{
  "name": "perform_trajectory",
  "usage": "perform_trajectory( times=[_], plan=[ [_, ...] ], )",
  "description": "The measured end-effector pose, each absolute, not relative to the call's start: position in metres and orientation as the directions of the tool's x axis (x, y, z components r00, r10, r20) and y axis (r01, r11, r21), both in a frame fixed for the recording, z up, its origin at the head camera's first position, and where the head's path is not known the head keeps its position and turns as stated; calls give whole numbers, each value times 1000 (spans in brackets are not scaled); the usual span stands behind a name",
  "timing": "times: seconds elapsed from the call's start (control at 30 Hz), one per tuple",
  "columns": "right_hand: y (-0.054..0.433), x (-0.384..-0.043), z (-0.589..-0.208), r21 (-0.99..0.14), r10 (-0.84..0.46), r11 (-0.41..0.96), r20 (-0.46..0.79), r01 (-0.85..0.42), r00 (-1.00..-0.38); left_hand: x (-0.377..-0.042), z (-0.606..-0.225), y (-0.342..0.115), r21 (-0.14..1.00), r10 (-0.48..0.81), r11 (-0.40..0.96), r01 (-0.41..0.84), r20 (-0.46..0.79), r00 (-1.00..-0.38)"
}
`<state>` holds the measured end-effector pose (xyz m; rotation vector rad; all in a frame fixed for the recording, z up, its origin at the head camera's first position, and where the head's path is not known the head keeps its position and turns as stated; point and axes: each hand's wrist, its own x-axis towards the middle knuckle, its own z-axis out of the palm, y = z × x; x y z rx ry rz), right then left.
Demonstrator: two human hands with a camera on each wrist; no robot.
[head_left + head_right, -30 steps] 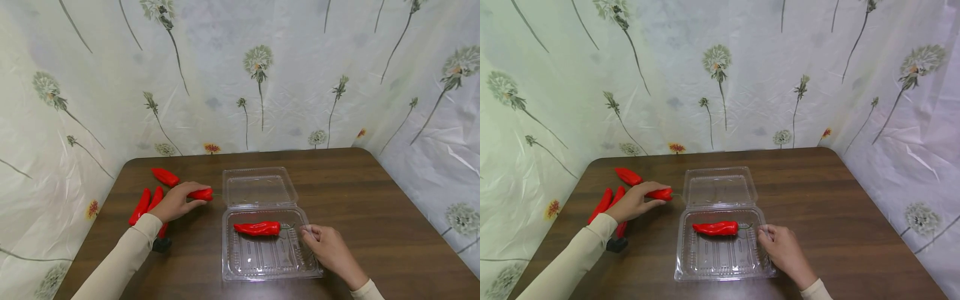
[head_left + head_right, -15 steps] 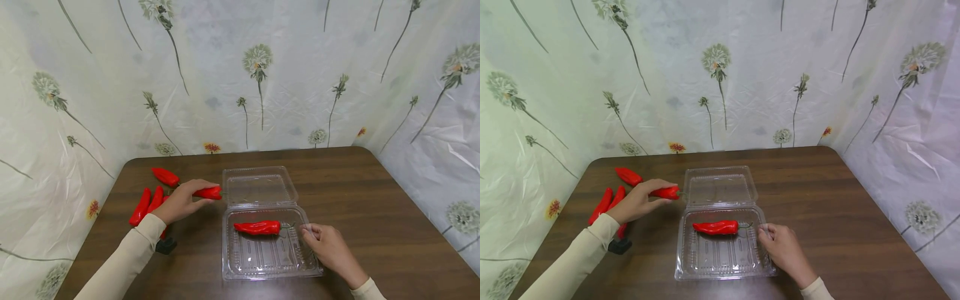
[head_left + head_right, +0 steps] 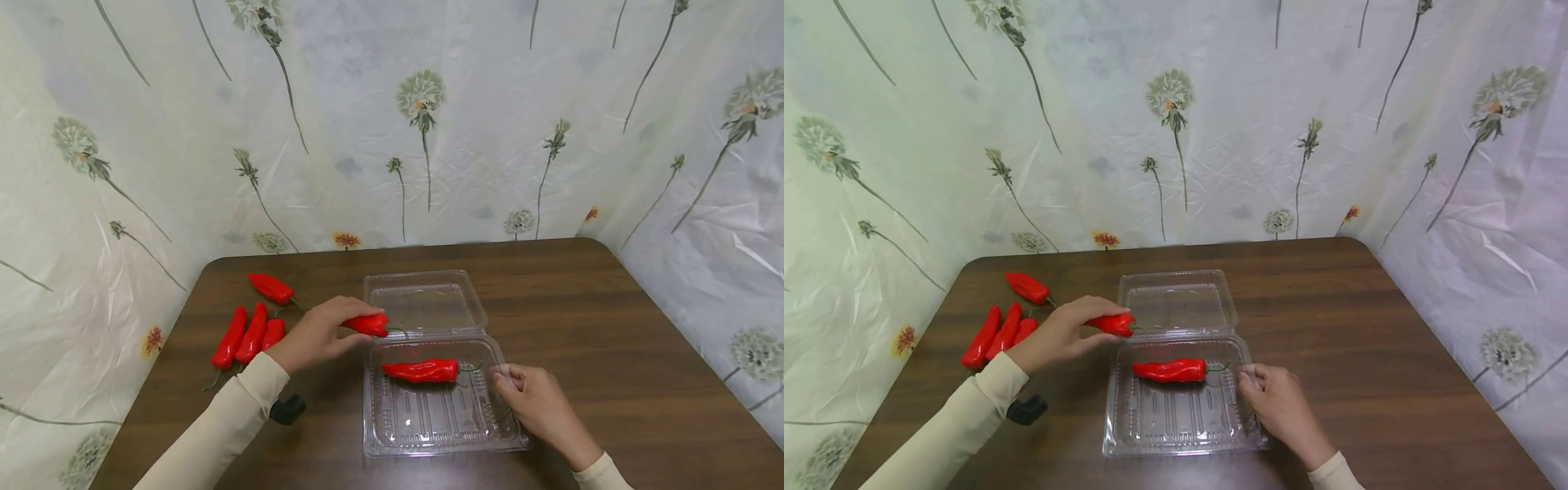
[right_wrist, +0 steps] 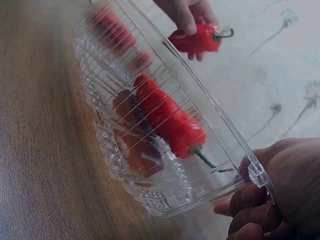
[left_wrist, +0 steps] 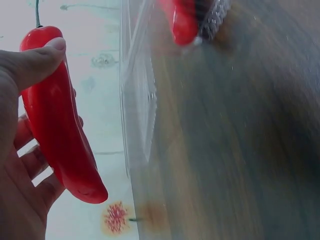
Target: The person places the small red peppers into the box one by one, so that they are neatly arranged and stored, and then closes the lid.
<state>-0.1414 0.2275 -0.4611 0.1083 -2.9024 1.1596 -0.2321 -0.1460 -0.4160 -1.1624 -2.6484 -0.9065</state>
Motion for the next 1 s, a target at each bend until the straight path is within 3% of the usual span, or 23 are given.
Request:
perform_trajectory(
  times=[0.47, 1.0],
  plan=[
    [229, -142, -463, -687, -69, 722, 46, -82, -997, -213, -415, -101, 424, 734, 485, 765, 278, -620],
    [230, -143, -464, -680, -70, 727, 63, -94, -996, -193, -427, -56, 232, 827, 463, 856, 236, -511]
  ],
)
